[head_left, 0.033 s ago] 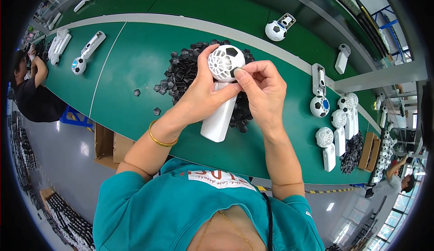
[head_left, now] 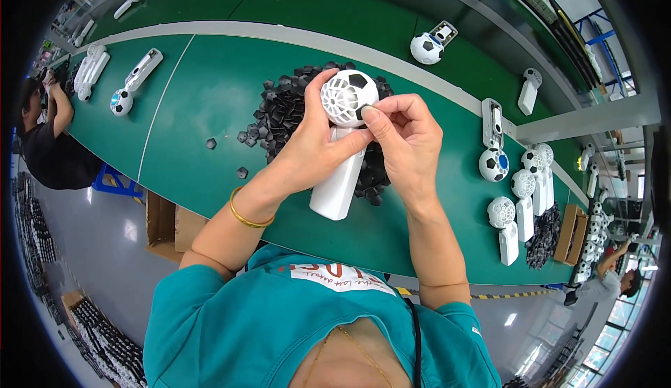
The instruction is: Assembling small handheld fans by manually inserting decorative plastic pieces into the fan head.
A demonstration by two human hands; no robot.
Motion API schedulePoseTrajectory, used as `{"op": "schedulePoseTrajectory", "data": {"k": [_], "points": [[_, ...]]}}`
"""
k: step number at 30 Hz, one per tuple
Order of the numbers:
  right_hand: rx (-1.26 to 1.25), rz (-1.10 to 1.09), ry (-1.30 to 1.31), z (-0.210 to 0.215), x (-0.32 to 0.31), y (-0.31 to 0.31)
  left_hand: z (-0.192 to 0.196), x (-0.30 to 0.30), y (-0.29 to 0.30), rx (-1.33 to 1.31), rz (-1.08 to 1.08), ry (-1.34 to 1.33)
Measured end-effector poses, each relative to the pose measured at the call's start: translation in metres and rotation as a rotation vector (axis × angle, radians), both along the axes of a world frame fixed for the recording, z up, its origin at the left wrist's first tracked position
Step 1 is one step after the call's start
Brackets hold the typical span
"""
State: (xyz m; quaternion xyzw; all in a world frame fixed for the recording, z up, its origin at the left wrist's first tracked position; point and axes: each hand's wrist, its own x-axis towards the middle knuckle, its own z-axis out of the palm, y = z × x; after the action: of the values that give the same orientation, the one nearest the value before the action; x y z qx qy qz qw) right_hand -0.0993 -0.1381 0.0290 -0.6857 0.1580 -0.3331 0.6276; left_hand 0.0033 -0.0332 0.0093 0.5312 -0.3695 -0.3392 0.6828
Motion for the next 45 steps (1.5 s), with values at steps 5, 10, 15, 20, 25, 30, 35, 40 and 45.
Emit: {"op": "schedulePoseTrajectory", "data": {"k": [5,10,15,20,25,30,35,40,45], "points": [[0.187,0.071,0.037,0.0,0.003,-0.007,-0.001,0.0,0.0,0.01,0.026,-0.097],[0.169,0.102,0.024,-0.001,0.005,-0.017,0.013,0.007,-0.008,0.036,0.028,-0.16],[-0.087,0.03,-0.019,0.005,0.018,-0.081,0.053,0.042,-0.048,-0.087,-0.01,-0.563],[-0.992,-0.551,0.387,-0.006,0.013,-0.163,0.046,0.13,-0.13,0.247,0.102,-1.249],[-1.012,-0.542,0.779,-0.028,0.011,-0.194,-0.008,0.201,-0.174,0.564,0.135,-1.577],[-0.926,-0.561,0.731,-0.039,0.008,-0.217,-0.038,0.219,-0.185,0.478,0.328,-1.806],[-0.294,-0.555,0.313,-0.011,0.001,-0.209,-0.012,0.161,-0.161,0.106,0.208,-1.115],[0.126,-0.129,-0.283,0.024,-0.003,-0.103,0.021,0.055,-0.091,0.125,-0.368,0.136],[0.046,-0.027,-0.286,0.003,0.003,-0.002,0.021,0.005,-0.047,-0.211,-0.263,0.629]]}}
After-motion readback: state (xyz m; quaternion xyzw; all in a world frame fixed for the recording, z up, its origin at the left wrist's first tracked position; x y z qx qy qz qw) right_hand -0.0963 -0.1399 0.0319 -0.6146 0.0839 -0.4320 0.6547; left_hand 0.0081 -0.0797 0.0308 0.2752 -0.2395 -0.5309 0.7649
